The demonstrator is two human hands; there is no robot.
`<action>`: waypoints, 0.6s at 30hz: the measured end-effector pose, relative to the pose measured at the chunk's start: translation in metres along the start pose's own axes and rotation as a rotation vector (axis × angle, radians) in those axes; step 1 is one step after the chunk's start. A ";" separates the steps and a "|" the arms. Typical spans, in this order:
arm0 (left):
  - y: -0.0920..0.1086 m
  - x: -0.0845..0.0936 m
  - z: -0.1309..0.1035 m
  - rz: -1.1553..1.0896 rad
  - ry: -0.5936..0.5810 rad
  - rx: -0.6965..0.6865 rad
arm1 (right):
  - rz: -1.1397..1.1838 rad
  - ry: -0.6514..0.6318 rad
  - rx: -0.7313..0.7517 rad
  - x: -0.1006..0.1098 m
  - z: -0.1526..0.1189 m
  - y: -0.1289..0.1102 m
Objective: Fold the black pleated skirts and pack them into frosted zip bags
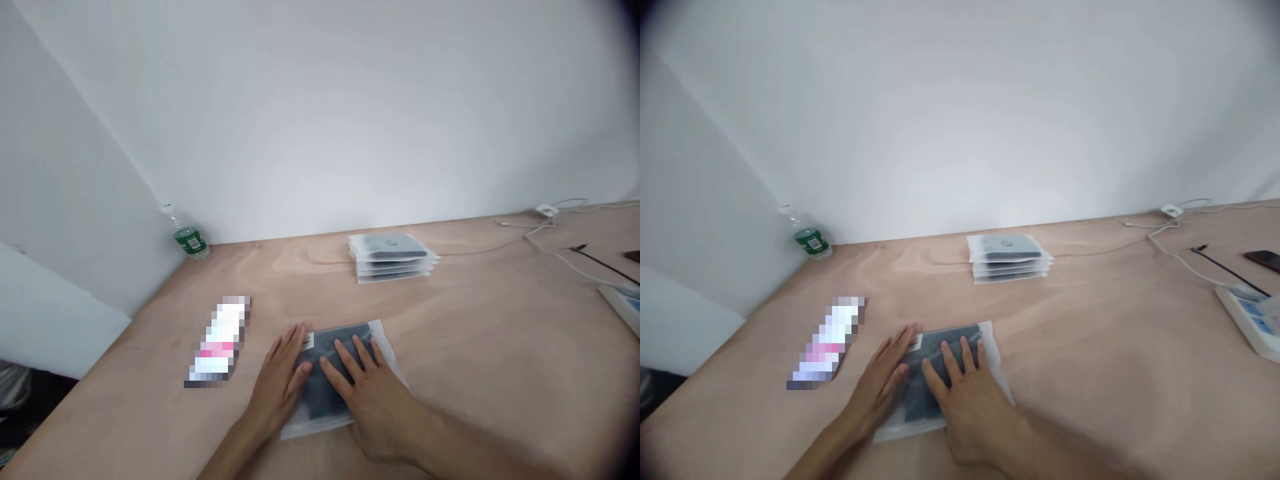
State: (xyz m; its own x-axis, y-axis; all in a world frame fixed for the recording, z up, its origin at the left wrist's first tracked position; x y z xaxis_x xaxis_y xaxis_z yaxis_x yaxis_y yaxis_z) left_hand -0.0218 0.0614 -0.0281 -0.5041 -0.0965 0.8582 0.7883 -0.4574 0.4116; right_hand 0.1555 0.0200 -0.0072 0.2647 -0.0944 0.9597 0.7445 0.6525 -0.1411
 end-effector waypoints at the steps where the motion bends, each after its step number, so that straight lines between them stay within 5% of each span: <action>1: -0.002 0.002 0.000 -0.049 0.039 0.045 | -0.049 0.010 -0.019 -0.001 0.003 -0.003; 5: -0.006 0.010 -0.001 -0.219 0.210 0.142 | -0.199 0.037 -0.033 0.019 0.008 -0.007; 8: -0.003 0.015 0.001 -0.261 0.289 0.096 | -0.227 0.133 -0.030 0.069 0.009 0.008; 11: -0.001 0.017 0.002 -0.240 0.290 0.112 | -0.304 0.267 -0.080 0.122 0.024 0.052; 13: -0.001 0.015 0.002 -0.208 0.234 0.170 | -0.373 0.306 -0.196 0.139 0.042 0.097; 15: -0.002 0.014 0.001 -0.191 0.182 0.216 | -0.437 0.291 -0.338 0.135 0.060 0.143; 18: -0.001 0.013 0.000 -0.191 0.172 0.220 | -0.411 0.139 -0.383 0.101 0.076 0.191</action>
State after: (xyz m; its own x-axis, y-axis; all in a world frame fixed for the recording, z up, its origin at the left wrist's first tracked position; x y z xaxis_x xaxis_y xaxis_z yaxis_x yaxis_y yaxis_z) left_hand -0.0290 0.0606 -0.0177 -0.6876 -0.1839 0.7024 0.7215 -0.2819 0.6324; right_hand 0.2773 0.1922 0.0812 -0.0340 -0.3975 0.9170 0.9652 0.2250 0.1333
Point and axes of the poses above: each hand's wrist, its own z-axis towards the middle knuckle, its own x-axis out of the back of the hand, y = z × x, the point moved 4 cm from there along z, towards the middle knuckle, and after that the axes turned 8 degrees about y, right-handed, at the moved point
